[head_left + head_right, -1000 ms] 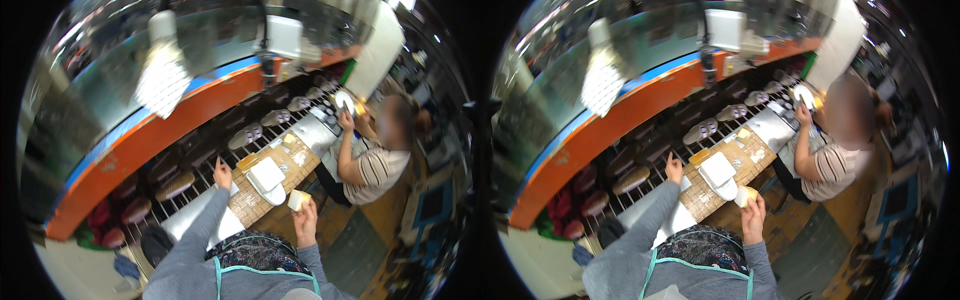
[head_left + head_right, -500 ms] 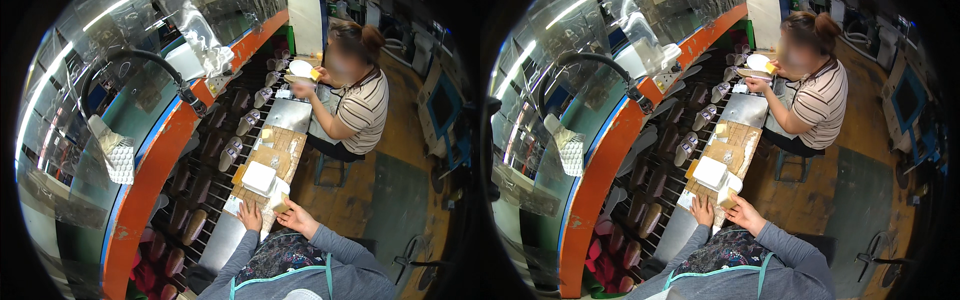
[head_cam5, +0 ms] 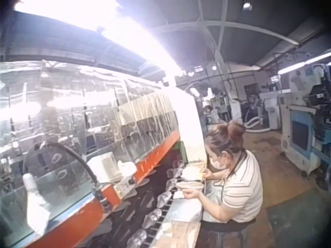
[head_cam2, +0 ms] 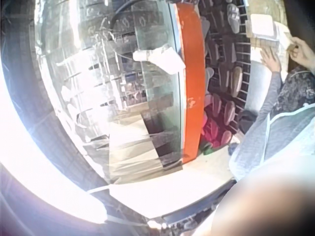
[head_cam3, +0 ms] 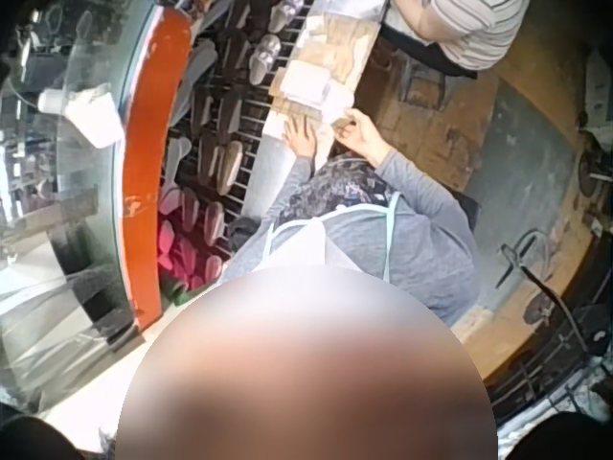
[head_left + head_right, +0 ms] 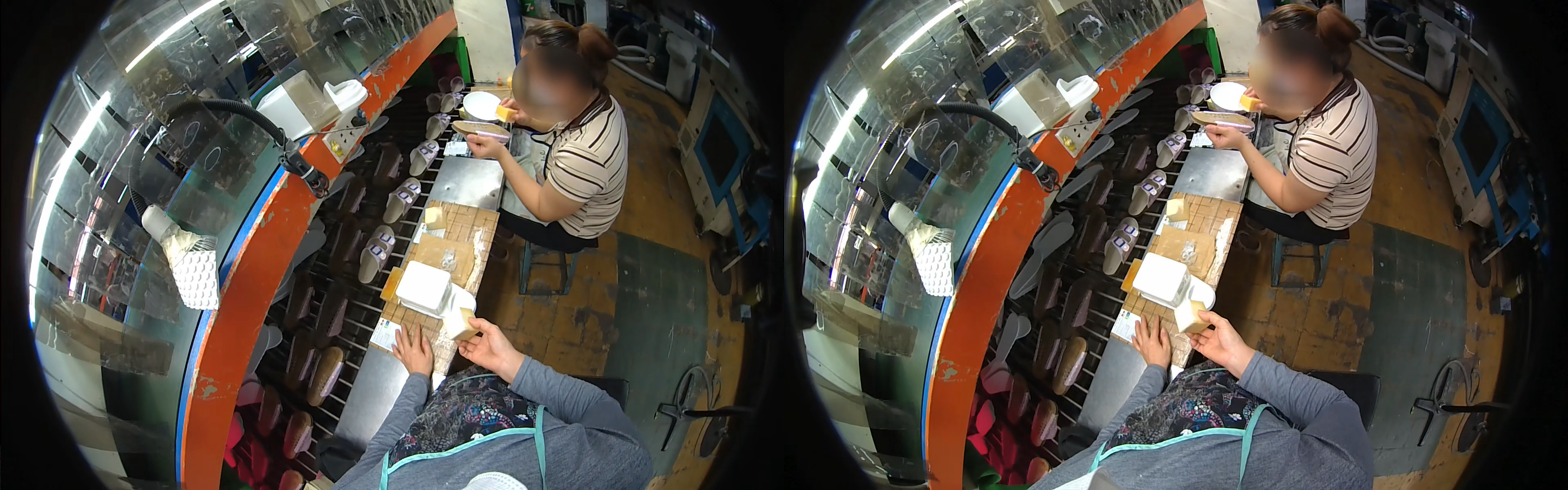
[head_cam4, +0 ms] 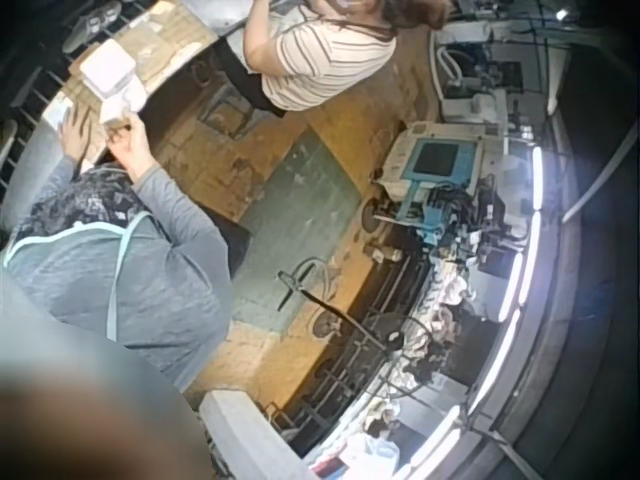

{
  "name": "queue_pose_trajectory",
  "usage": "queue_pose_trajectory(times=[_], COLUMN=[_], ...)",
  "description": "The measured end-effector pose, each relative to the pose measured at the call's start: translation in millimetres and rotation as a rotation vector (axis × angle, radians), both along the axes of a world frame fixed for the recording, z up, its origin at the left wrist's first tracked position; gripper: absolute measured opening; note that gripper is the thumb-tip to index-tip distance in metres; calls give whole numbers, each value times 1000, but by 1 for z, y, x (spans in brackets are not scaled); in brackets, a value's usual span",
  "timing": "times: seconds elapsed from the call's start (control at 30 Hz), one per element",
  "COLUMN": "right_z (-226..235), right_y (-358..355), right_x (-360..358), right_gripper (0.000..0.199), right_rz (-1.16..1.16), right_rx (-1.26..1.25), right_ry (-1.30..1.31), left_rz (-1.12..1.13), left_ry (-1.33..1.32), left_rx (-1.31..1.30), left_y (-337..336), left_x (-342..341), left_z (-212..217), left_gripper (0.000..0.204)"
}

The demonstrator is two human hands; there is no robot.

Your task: The person repeatedly picks up pink slippers from a rack and scrubs their soles with a yellow sponge. They place each slipper back on the rack after cleaning. A coworker performs the same task across the table.

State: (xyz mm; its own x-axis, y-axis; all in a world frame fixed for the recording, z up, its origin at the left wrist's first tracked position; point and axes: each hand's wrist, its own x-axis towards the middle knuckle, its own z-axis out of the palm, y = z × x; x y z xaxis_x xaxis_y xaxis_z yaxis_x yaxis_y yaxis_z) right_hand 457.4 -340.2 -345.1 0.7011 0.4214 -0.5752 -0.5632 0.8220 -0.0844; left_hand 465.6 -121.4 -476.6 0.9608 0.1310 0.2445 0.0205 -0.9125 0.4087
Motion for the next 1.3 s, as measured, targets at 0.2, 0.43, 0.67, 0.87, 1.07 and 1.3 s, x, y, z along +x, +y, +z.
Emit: queue_pose_trajectory(times=[0.2, 0.43, 0.67, 0.87, 1.07, 1.3], right_z=[-1, -2, -3, -2, -9, -15], right_y=[1, -2, 0, -1, -3, -4], right_x=[2, 4, 6, 4, 2, -4], right_gripper=[45, 41, 42, 41, 49, 54], right_rz=[37, 110, 124, 126, 144, 186], right_rx=[-34, -107, -124, -115, -190, -257], right_ry=[-14, -43, -54, -24, -37, -92], left_rz=[-3, -3, -2, -7, 172, 433], left_ry=[-1, 3, -17, -46, -100, -162], left_rx=[0, -11, 17, 0, -173, -214], left_y=[1, 1, 1, 0, 12, 54], left_x=[2, 3, 4, 4, 26, 138], left_z=[-3, -4, -5, -5, 1, 40], left_gripper=[43, 42, 42, 40, 34, 40])
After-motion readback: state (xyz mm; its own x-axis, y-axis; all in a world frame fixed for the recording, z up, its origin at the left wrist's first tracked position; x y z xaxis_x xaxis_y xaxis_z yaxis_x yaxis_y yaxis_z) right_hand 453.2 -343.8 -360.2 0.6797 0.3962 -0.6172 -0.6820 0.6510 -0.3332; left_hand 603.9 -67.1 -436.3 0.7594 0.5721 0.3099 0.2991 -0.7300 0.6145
